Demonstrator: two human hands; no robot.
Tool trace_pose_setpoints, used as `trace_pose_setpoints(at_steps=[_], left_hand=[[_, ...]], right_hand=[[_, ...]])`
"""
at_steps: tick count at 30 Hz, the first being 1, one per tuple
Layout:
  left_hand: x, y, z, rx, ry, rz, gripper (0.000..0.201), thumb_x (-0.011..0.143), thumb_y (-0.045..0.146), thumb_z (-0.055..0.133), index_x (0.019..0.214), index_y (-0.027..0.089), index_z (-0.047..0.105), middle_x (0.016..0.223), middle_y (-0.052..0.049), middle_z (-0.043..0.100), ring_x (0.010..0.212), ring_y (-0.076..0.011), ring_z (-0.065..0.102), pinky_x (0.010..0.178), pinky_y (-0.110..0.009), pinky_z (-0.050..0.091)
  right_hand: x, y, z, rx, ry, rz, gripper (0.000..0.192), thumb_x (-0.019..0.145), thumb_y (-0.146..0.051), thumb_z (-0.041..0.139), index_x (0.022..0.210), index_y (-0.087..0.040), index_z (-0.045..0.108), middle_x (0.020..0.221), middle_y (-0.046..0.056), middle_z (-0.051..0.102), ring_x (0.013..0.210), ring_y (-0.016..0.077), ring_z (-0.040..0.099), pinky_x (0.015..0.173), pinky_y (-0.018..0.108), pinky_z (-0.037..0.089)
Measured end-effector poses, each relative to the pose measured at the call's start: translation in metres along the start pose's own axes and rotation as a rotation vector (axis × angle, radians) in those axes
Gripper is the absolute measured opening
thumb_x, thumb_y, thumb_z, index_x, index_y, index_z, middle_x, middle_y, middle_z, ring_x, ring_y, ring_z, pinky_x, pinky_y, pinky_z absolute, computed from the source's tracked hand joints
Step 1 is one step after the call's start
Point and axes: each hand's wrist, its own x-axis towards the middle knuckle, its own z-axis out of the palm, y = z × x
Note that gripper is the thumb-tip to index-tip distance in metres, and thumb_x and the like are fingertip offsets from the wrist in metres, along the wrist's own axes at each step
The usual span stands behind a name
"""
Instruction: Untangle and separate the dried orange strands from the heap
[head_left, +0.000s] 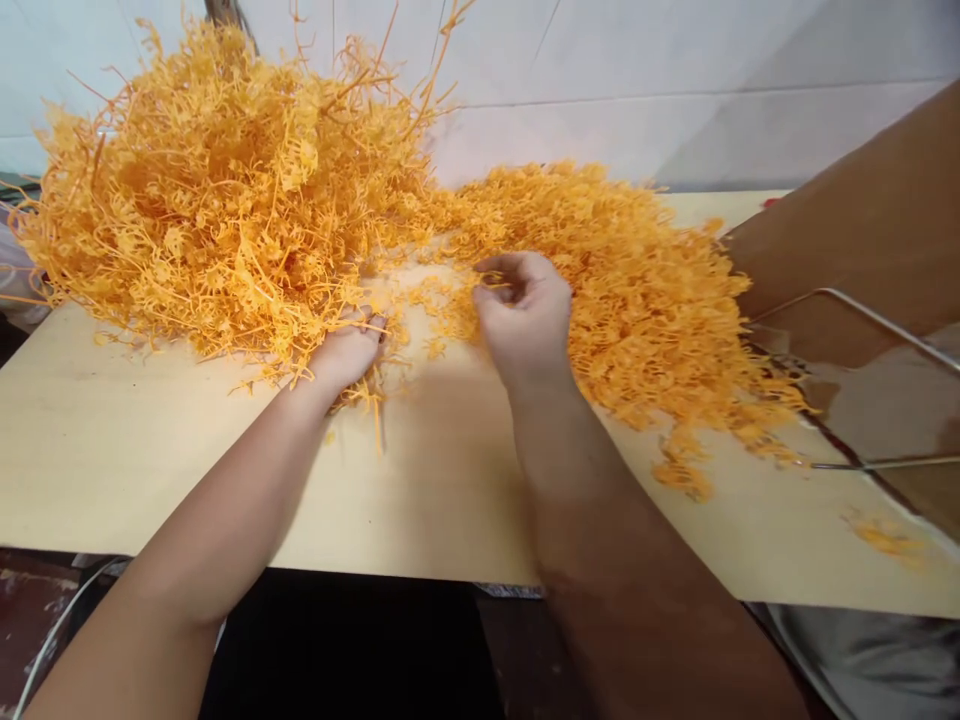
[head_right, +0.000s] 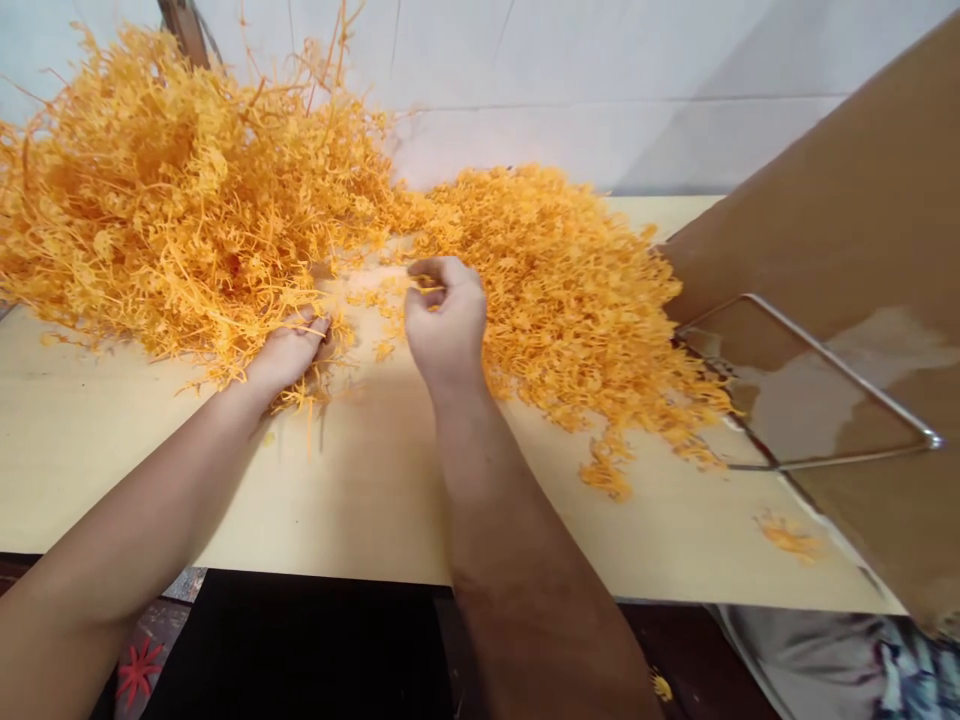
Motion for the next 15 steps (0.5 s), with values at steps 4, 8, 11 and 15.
trace_pose_setpoints(at_steps=[4,8,11,15], left_hand=[[-0.008,0.006,-0.004,0.045,-0.034,0.033,0.026,0.086,0.033,0.031,0.082,0.018,0.052,0.087,-0.005,0.062,0.086,-0.0151,0.057,0.081,-0.028,0.044],[-0.013,0.011,-0.007,0.102,-0.078,0.025,0.029,0.086,0.033,0.030,0.090,0.019,0.056,0.097,-0.005,0.064,0.094,-0.0162,0.057,0.086,-0.028,0.043],[-0.014,0.012,-0.008,0.136,-0.082,0.039,0.032,0.087,0.031,0.031,0.100,0.019,0.056,0.106,-0.007,0.063,0.101,-0.0180,0.057,0.088,-0.029,0.043],[-0.015,0.012,-0.006,0.210,-0.095,0.049,0.034,0.088,0.031,0.031,0.105,0.018,0.057,0.108,-0.007,0.064,0.101,-0.0165,0.058,0.087,-0.026,0.043]], right_hand=[[0.004,0.012,-0.003,-0.313,0.184,-0.018,0.025,0.070,-0.018,0.055,0.095,-0.015,0.059,0.102,0.013,0.049,0.094,0.0239,0.054,0.076,0.042,0.046],[-0.017,-0.023,0.009,-0.277,-0.089,-0.232,0.014,0.076,-0.022,0.049,0.082,-0.017,0.061,0.086,0.008,0.057,0.087,0.0198,0.055,0.072,0.035,0.045],[-0.028,-0.037,0.020,-0.282,-0.305,-0.143,0.016,0.077,-0.033,0.052,0.075,-0.017,0.057,0.068,0.003,0.055,0.063,0.0133,0.051,0.061,0.029,0.041],[-0.028,-0.028,0.025,-0.353,-0.384,0.043,0.028,0.072,-0.044,0.058,0.072,-0.018,0.050,0.058,-0.001,0.048,0.053,0.0103,0.042,0.053,0.025,0.032]])
